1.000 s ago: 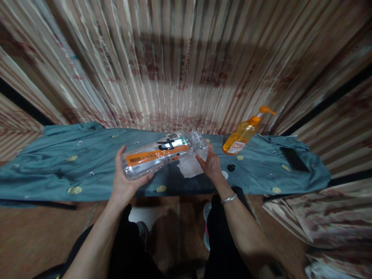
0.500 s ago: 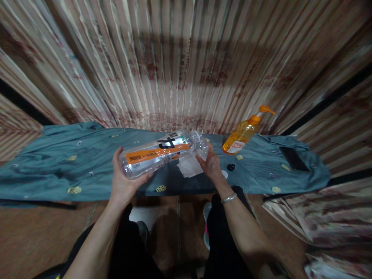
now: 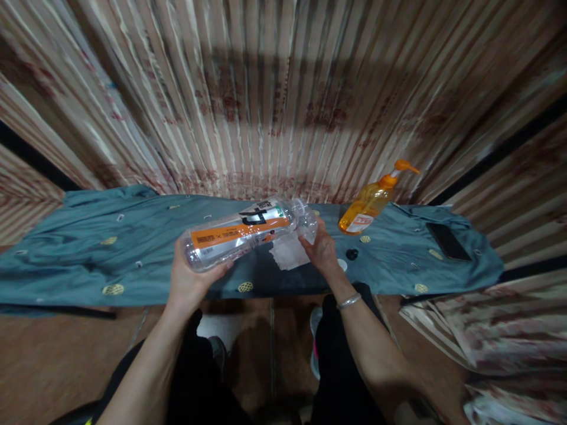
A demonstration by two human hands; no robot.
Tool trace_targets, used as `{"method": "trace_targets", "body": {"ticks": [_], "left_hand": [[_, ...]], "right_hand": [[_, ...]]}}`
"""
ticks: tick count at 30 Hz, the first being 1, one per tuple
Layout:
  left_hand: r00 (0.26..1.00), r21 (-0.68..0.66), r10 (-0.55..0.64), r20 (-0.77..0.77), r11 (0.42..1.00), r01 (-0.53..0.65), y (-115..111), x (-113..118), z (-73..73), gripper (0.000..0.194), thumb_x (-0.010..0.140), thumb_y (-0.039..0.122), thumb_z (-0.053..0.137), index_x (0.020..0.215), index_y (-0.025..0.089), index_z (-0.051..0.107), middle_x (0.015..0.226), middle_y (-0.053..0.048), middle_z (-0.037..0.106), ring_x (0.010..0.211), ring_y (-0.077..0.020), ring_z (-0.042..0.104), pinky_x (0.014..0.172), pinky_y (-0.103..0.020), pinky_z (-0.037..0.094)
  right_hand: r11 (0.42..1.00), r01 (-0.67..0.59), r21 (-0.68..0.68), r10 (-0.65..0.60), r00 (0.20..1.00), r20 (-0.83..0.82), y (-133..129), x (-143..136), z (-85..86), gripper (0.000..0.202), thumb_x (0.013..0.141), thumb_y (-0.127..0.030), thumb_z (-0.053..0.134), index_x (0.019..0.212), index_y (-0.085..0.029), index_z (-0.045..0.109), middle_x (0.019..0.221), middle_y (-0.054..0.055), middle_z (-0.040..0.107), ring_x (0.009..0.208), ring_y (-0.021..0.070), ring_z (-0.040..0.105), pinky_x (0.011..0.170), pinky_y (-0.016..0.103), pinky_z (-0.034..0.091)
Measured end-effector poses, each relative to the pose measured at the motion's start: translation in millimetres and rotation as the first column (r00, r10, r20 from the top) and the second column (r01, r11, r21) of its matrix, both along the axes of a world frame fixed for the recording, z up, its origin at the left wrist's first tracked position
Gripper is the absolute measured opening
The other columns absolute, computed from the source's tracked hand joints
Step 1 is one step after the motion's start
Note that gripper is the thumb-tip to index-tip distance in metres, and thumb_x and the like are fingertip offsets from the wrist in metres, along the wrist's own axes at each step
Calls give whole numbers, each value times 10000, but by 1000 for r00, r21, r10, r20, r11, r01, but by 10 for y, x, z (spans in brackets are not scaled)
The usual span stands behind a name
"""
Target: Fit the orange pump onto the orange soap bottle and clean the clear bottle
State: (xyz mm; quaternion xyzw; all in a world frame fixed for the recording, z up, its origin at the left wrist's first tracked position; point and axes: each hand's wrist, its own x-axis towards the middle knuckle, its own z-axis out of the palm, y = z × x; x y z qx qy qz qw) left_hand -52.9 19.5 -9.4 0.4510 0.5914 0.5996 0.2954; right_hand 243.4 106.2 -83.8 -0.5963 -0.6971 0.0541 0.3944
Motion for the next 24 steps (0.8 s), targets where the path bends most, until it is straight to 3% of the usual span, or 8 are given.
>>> {"method": "trace_targets", "body": {"ticks": [11,24], "left_hand": [[1000,8,18,-7,1000,-18,-30,23,58,872,432,369,934,1197,231,538,1235,-69,700,1240,-373,653,1122,-558,498],[998,18,31,-46,999,-31,-29,23,83,947,383,397,936,1209,229,504,1225,-113,690,1197,-362,674,1082,-567,529]], "right_hand": [[1000,-6,-15,6,1000,2,-7,-3,14,654,879,-282,651,1470,-138,410,1348,242,680,1171,345,708,1006,546,569],[1000,-12,8,12,1000,-17,-7,-5,0,628,884,-288,639,1463,-168,429,1382,228,665,1250,343,674,1032,557,561]]}}
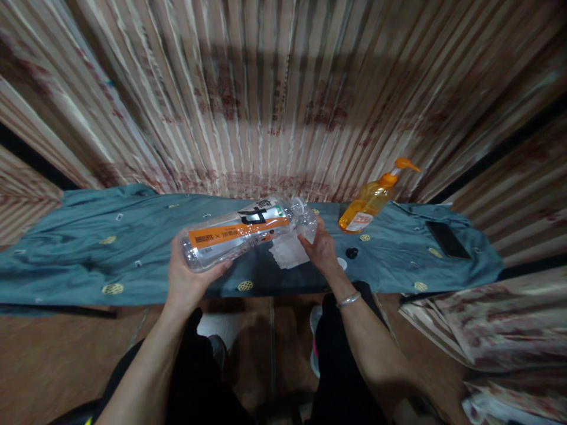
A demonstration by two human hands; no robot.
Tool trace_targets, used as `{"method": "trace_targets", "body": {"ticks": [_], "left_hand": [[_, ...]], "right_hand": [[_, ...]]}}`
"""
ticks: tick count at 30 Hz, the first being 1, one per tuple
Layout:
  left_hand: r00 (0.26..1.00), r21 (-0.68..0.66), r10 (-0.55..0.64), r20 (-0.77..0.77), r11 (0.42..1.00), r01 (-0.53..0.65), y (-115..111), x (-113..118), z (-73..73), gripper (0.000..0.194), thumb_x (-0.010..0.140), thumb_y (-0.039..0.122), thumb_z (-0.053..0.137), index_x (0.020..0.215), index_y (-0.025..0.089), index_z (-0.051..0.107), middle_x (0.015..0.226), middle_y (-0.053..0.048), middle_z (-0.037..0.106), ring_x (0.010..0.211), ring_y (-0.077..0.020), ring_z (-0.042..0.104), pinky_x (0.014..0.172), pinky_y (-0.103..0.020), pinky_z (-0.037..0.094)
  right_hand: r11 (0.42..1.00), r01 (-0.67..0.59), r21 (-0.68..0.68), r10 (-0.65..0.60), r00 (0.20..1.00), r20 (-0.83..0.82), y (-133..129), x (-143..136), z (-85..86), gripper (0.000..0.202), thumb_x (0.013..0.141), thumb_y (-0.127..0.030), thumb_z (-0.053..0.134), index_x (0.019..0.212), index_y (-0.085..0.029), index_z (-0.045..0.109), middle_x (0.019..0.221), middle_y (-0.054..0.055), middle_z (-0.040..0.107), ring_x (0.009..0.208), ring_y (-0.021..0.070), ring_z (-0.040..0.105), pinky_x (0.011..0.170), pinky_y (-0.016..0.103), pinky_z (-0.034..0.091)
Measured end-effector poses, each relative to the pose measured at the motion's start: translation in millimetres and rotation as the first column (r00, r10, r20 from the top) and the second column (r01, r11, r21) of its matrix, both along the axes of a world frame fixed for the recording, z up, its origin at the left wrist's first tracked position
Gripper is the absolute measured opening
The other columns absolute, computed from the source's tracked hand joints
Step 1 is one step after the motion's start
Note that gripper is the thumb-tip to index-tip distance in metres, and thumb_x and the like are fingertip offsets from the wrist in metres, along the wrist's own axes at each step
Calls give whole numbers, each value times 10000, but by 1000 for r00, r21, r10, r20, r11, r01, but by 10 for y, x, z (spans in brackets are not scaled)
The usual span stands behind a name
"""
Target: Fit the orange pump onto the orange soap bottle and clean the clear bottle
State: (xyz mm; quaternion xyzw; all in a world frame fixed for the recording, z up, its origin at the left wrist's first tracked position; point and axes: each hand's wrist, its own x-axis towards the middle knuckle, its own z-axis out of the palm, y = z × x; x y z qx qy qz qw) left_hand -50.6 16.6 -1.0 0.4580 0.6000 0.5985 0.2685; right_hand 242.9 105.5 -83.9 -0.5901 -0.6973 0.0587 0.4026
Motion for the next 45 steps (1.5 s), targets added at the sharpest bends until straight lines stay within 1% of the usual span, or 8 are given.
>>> {"method": "trace_targets", "body": {"ticks": [10,15,21,25,30,33,38,45], "left_hand": [[999,38,13,-49,999,-11,0,-18,-35,952,401,481,942,1222,244,524,1220,-99,691,1168,-338,679,1056,-528,546],[999,61,2,-36,998,0,5,-44,-68,967,401,468,952,1236,247,518,1222,-90,695,1146,-317,688,1028,-492,566],[998,56,12,-57,998,-8,-9,-37,-31,926,417,441,945,1221,243,530,1220,-91,694,1150,-317,683,1029,-493,565],[998,46,24,-61,999,-21,-11,-37,-26,938,407,452,942,1222,233,533,1229,-100,685,1173,-332,670,1065,-519,538],[999,43,18,-43,999,-16,-5,-43,-34,982,392,459,947,1246,230,519,1231,-99,676,1188,-332,665,1084,-519,526],[999,41,15,-43,999,-13,-8,-40,-26,982,393,451,947,1246,231,513,1214,-90,680,1185,-329,668,1089,-522,523],[999,48,15,-49,999,-13,-23,-22,6,948,401,449,939,1225,243,517,1222,-88,682,1157,-323,676,1059,-514,544],[998,49,33,-59,998,-30,-22,-14,12,969,386,474,936,1227,233,520,1230,-101,680,1160,-329,675,1059,-508,549]], "right_hand": [[1000,10,-13,-10,1000,1,2,2,-6,635,883,-307,631,1461,-131,435,1329,231,693,1163,356,711,1006,557,571],[1000,5,-20,-4,1000,20,1,8,-2,644,884,-314,635,1469,-133,436,1339,235,686,1171,355,705,1006,536,575],[999,12,-30,-11,1000,24,2,-2,12,622,883,-318,634,1451,-138,456,1365,209,682,1204,336,689,1026,520,566],[1000,9,-29,-9,1000,12,-5,-7,18,627,884,-305,633,1458,-124,453,1357,234,679,1195,349,696,1022,532,568],[1000,3,-19,-2,1000,21,-9,-2,21,629,874,-283,640,1459,-167,441,1349,218,692,1180,343,706,1011,532,570],[1000,11,-16,-11,1000,22,-2,-1,10,644,862,-277,652,1452,-136,437,1356,235,681,1199,348,699,1018,530,564],[999,14,-30,-13,1000,21,7,7,-4,654,867,-283,657,1468,-162,427,1337,224,692,1178,339,707,1006,535,570],[999,4,-43,-4,1000,10,-2,-1,21,649,870,-286,648,1465,-136,438,1329,226,690,1184,343,698,1029,536,563]]}}
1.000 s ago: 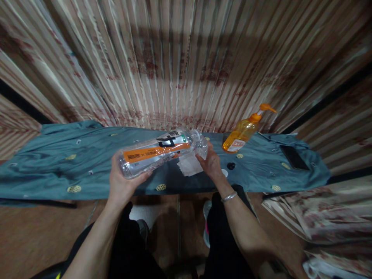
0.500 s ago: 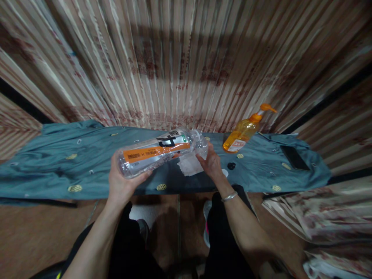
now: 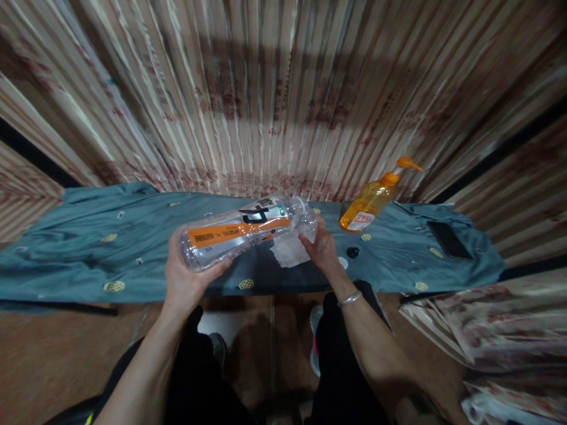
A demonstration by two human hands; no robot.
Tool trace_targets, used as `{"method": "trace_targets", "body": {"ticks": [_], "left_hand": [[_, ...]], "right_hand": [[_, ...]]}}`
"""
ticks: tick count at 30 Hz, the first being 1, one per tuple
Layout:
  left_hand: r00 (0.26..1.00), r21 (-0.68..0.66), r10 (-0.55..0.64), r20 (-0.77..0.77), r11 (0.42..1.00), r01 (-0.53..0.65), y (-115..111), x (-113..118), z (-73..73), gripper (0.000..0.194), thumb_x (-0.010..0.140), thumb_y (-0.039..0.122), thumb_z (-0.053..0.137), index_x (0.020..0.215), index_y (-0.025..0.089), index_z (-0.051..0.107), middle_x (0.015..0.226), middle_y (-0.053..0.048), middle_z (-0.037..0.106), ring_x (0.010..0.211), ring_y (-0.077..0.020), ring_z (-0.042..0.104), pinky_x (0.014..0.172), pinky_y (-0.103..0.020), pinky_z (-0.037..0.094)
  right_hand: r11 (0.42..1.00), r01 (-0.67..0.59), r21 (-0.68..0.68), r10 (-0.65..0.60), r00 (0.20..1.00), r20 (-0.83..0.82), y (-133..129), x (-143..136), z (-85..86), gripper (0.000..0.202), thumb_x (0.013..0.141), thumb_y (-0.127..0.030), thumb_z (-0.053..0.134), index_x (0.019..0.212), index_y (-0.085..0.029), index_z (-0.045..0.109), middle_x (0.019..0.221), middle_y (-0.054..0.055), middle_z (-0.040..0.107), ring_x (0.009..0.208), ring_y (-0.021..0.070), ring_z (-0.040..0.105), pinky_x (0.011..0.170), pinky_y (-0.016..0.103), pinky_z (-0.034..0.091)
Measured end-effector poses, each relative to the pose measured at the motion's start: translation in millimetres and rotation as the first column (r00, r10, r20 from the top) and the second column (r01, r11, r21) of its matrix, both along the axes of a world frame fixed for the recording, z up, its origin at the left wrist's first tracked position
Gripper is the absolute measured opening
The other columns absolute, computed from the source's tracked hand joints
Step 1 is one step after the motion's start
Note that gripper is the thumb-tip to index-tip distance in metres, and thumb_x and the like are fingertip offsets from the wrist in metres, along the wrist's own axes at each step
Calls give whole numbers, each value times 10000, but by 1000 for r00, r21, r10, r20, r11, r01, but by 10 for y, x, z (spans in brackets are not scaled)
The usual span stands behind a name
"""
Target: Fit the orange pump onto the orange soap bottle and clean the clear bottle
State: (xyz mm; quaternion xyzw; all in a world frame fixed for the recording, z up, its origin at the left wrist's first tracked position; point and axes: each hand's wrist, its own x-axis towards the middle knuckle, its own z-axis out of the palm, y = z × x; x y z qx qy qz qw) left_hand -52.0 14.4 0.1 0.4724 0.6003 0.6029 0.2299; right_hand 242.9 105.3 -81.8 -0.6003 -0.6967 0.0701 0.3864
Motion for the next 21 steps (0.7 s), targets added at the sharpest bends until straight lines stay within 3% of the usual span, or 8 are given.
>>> {"method": "trace_targets", "body": {"ticks": [11,16,21], "left_hand": [[999,50,5,-45,999,-3,12,-42,-84,976,407,430,932,1269,233,517,1250,-109,692,1139,-317,700,1027,-492,577],[998,76,-3,-69,997,8,10,-55,-83,940,437,438,934,1264,245,531,1227,-93,698,1114,-309,707,1005,-489,592],[997,77,14,-79,997,-7,16,-53,-94,980,421,481,931,1278,238,525,1244,-103,689,1131,-318,699,1024,-500,581]], "right_hand": [[1000,-27,0,27,999,-27,-29,-14,46,623,864,-260,637,1426,-82,437,1370,261,655,1224,357,680,1062,559,537],[1000,-7,5,7,1000,-26,-26,-24,38,612,861,-236,653,1428,-141,443,1360,241,668,1243,360,672,1057,568,543],[1000,2,23,-2,1000,-23,-18,-27,24,631,845,-266,641,1427,-122,444,1364,251,663,1227,378,680,1041,591,546]]}}
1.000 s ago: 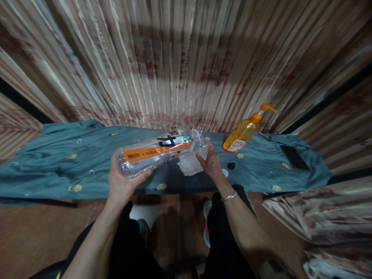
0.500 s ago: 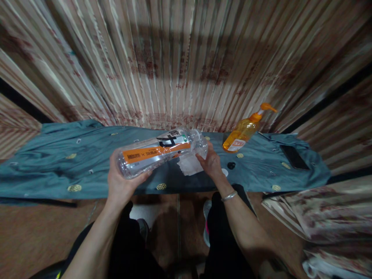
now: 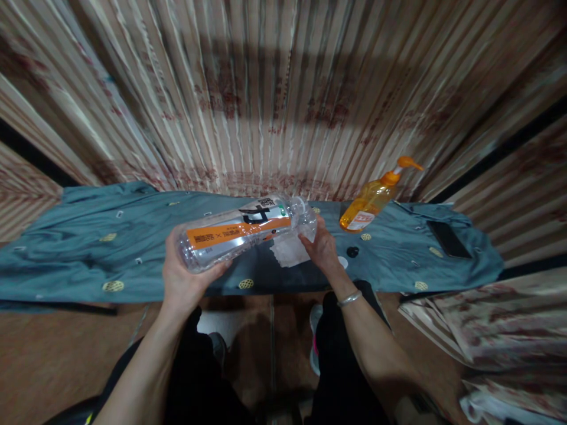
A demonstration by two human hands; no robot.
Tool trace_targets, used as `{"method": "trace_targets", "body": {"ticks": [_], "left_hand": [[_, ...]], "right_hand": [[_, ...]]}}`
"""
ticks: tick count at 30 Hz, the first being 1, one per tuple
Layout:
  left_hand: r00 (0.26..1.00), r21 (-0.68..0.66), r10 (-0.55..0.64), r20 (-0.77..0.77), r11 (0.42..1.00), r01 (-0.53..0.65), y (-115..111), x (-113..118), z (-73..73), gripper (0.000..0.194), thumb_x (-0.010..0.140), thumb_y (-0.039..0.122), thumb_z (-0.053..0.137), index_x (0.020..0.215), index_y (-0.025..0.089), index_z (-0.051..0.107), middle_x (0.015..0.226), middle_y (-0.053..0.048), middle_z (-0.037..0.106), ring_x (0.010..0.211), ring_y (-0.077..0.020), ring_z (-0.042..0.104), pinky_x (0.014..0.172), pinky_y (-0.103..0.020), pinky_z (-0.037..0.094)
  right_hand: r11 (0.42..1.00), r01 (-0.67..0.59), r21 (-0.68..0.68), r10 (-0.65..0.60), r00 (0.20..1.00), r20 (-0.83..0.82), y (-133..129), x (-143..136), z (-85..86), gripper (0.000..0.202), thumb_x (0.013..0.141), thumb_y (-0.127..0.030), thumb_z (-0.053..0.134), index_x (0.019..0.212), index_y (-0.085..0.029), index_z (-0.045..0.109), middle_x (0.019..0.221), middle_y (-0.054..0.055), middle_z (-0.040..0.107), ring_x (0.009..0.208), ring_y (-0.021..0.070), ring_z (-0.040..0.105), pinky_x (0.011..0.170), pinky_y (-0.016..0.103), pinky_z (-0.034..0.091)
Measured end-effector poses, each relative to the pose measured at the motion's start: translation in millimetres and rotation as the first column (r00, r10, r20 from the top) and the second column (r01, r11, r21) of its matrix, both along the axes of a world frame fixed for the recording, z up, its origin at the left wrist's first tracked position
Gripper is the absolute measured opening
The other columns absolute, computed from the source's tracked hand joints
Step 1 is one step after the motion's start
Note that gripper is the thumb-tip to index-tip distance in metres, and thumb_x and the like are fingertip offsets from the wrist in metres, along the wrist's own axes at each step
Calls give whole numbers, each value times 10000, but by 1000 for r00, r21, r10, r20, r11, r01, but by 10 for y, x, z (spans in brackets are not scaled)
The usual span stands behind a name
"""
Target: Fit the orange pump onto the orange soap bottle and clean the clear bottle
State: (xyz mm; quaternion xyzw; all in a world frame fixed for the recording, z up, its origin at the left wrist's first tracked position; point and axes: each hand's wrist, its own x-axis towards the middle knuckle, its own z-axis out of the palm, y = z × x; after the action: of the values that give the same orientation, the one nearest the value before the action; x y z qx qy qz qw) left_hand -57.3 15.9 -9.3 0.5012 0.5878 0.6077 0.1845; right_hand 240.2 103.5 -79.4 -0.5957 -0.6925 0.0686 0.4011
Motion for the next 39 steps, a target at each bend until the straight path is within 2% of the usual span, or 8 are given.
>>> {"method": "trace_targets", "body": {"ticks": [4,16,26,32,39], "left_hand": [[1000,-3,-5,-2,1000,5,-1,-2,3,979,419,469,934,1279,236,527,1267,-110,683,1154,-322,693,1042,-505,570],[1000,23,-19,-6,1000,19,-4,23,34,931,439,450,926,1255,234,532,1233,-106,698,1120,-313,708,1009,-493,590],[999,16,-22,-23,1000,23,-27,33,55,926,466,463,922,1270,236,524,1253,-114,688,1133,-323,705,1026,-516,584],[999,22,-10,-37,1000,10,-27,34,66,930,456,477,924,1260,234,524,1234,-109,694,1112,-316,710,1001,-497,596],[997,43,-20,-74,999,23,-19,9,16,925,490,476,924,1285,250,509,1243,-99,694,1107,-299,713,985,-477,603]], "right_hand": [[1000,-9,3,9,1000,-4,-2,7,-4,622,852,-267,630,1434,-162,437,1342,222,688,1200,362,696,1038,586,552],[1000,-17,-3,17,1000,-8,13,28,-21,622,857,-307,624,1432,-155,442,1330,227,692,1198,368,703,1022,583,570],[1000,3,7,-3,1000,-3,6,-5,3,633,831,-275,632,1419,-133,446,1314,225,698,1179,359,713,1021,572,573],[1000,-3,-25,3,1000,-1,-8,2,24,627,845,-274,634,1433,-173,443,1338,209,690,1197,360,703,1039,584,559],[1000,-8,-12,8,1000,-6,-14,-3,29,634,845,-276,625,1435,-130,442,1352,241,675,1218,371,689,1036,599,552]]}}
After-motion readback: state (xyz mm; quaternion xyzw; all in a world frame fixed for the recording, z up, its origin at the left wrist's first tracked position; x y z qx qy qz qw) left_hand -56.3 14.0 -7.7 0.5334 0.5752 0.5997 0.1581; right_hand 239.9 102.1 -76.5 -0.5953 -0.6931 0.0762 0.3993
